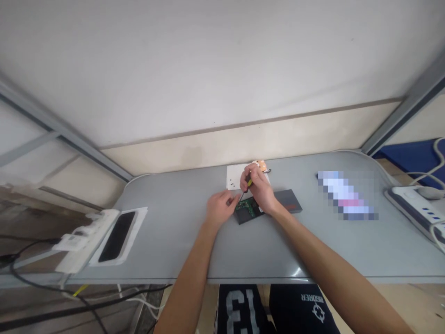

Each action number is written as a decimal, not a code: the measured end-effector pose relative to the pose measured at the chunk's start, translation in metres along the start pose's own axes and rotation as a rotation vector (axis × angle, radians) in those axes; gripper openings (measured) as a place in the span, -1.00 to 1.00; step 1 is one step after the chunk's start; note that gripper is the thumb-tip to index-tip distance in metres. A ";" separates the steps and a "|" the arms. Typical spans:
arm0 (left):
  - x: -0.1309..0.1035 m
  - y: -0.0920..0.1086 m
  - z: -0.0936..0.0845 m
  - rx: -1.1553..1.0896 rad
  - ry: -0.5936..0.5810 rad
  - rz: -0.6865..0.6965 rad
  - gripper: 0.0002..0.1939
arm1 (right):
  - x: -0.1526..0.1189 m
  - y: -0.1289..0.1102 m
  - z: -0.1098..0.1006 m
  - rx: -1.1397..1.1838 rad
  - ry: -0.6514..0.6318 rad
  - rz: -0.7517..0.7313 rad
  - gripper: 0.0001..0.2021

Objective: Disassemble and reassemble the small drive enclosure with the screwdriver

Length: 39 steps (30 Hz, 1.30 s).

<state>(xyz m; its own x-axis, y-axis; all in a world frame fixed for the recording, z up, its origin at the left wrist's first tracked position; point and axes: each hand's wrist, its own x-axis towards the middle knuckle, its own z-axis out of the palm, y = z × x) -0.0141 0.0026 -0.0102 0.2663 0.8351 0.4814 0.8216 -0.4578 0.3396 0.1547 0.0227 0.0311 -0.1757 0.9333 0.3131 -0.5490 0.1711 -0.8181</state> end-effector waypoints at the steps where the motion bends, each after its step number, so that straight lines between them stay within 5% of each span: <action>1: 0.000 0.000 0.000 0.010 -0.004 0.005 -0.54 | -0.001 0.000 0.002 -0.031 -0.015 -0.005 -0.62; 9: 0.005 0.001 -0.006 -0.104 0.001 0.139 -0.79 | -0.005 -0.001 0.006 -0.050 -0.067 -0.036 -0.66; 27: 0.002 0.005 -0.012 -0.249 -0.178 0.075 -0.82 | -0.007 -0.010 0.002 -0.117 0.029 -0.011 -0.63; 39: 0.002 0.000 -0.003 -0.318 -0.208 0.054 -0.82 | 0.012 -0.014 -0.006 -0.001 -0.052 0.080 -0.69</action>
<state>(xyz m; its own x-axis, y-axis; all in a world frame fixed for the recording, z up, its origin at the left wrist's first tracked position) -0.0153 0.0035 -0.0066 0.4283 0.8362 0.3426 0.6152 -0.5475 0.5673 0.1655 0.0338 0.0437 -0.2615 0.9263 0.2712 -0.5309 0.0966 -0.8419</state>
